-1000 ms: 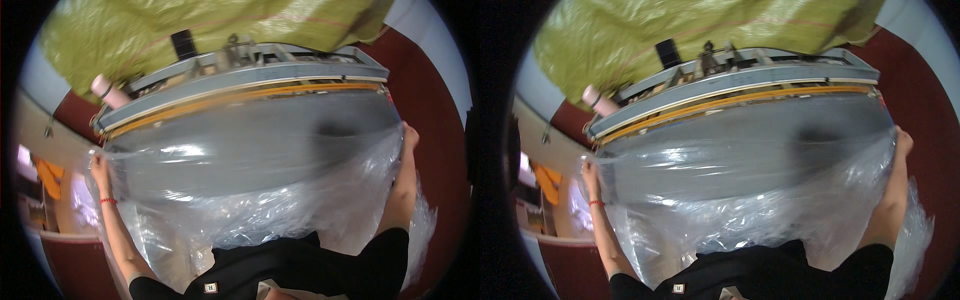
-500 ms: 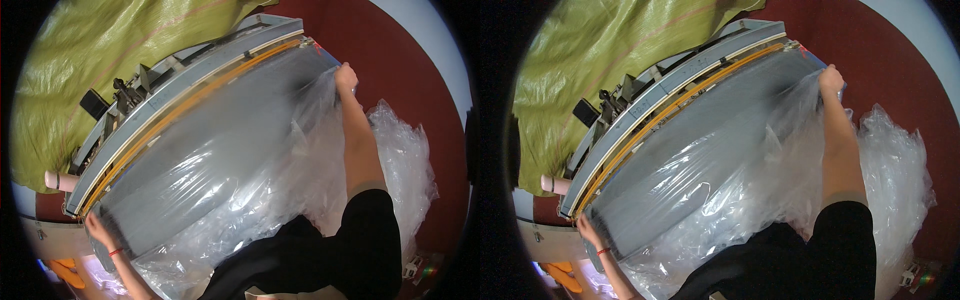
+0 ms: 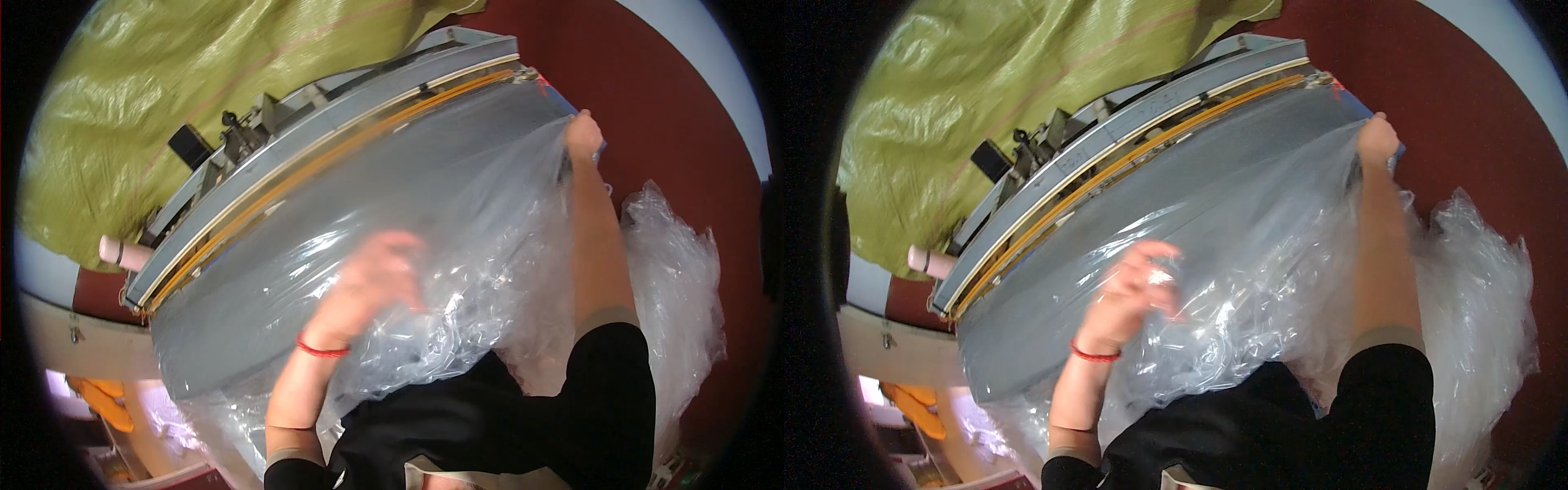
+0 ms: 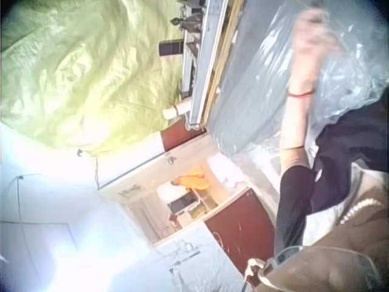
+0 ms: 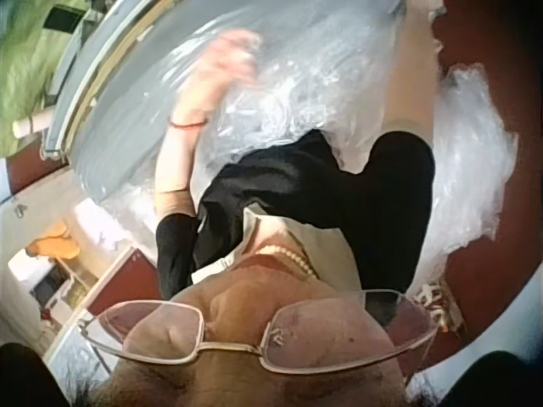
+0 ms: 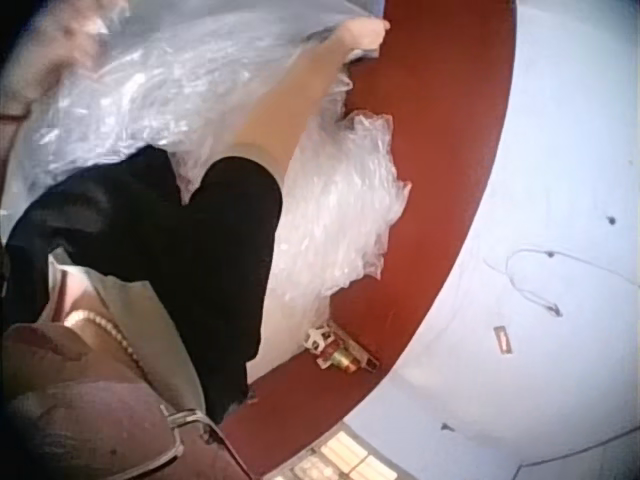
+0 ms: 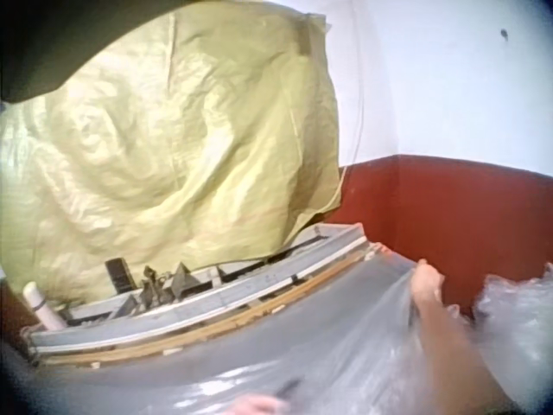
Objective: Spreading out and smoothing large plastic sheets over a industrial machine surface.
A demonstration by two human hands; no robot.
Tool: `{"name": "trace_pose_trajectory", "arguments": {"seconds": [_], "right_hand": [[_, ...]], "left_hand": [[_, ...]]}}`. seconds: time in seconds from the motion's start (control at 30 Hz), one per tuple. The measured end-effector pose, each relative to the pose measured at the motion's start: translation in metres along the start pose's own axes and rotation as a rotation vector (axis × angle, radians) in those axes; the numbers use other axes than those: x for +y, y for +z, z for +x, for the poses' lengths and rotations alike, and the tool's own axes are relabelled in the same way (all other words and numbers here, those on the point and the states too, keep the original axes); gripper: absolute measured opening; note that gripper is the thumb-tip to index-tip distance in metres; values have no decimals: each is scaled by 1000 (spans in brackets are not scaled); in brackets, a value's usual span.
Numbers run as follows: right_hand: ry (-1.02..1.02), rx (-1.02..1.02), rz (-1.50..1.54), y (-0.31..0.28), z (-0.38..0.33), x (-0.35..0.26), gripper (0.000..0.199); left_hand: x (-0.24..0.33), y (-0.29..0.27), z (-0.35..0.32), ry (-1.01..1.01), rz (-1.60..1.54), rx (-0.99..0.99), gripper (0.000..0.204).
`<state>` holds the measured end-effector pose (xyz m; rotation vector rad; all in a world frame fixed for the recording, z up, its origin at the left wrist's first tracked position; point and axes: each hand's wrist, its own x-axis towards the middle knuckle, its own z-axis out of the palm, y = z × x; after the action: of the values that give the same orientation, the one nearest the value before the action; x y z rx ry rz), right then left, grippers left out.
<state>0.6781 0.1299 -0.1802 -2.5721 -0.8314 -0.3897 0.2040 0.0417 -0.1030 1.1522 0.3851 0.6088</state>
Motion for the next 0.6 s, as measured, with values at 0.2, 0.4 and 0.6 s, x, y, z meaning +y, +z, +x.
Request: {"name": "trace_pose_trajectory", "arguments": {"seconds": [0.2, 0.4, 0.6], "right_hand": [[35, 7, -52, -7, 6, 8, 29], [-6, -1, -65, -1, 6, 6, 29], [-47, -5, -50, 1, 3, 6, 29]], "left_hand": [[65, -113, -123, 948, -714, 511, 50], [-48, -50, -154, 319, -541, 462, 76], [-41, -4, -121, 189, -514, 506, 64]]}}
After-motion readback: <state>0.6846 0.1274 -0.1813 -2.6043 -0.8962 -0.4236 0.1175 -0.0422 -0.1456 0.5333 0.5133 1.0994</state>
